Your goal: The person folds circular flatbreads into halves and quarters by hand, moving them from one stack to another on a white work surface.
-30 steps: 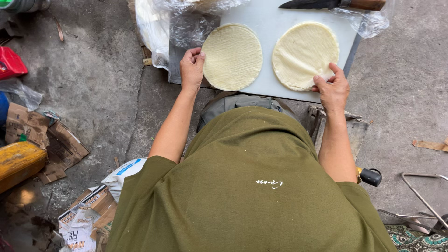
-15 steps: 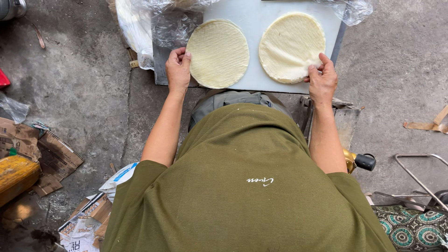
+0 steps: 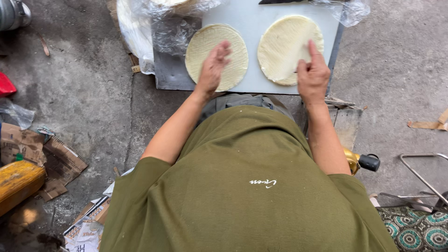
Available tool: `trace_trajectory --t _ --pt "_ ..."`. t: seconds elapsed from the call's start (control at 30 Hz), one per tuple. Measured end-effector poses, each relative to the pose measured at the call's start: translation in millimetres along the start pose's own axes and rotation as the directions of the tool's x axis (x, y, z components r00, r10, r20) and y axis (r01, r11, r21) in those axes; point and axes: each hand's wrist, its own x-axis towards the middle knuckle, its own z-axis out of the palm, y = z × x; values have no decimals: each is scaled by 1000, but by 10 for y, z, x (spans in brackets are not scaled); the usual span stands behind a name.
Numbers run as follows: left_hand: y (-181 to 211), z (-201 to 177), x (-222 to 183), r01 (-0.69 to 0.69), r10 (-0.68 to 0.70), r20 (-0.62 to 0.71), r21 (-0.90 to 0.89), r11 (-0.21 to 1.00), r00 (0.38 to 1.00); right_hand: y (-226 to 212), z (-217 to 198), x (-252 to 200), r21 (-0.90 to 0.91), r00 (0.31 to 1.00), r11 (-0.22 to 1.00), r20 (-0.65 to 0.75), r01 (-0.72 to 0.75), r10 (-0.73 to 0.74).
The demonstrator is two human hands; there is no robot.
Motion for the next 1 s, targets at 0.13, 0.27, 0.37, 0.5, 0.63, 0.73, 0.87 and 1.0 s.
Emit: trace_trajectory --t 0.13,0.27,0.37,0.5,0.63,0.73,0.87,1.0 --pt "98 314 216 399 -242 318 -717 571 917 -741 228 -93 -14 780 798 228 602 -584" --pt "89 250 186 440 -3 454 -862 251 891 -1032 243 -177 251 555 772 571 584 -605" --pt "28 119 157 428 -39 430 -878 215 902 -888 149 -168 178 705 884 545 432 -454" --pt "-13 -6 42 431 -41 430 -889 155 902 -680 157 -190 161 944 982 298 98 -143" --pt "64 -37 -49 380 -63 376 -918 110 925 -690 157 -140 134 893 946 313 295 -323" --pt "144 -25 -98 350 -95 343 -935 66 935 -779 159 -115 49 742 786 299 616 -600" --pt "263 90 -76 361 -102 351 -926 108 931 -768 262 -135 -72 674 680 242 730 -698" --pt "384 432 183 358 -128 338 -813 460 932 -420 414 -162 52 800 813 147 581 -581"
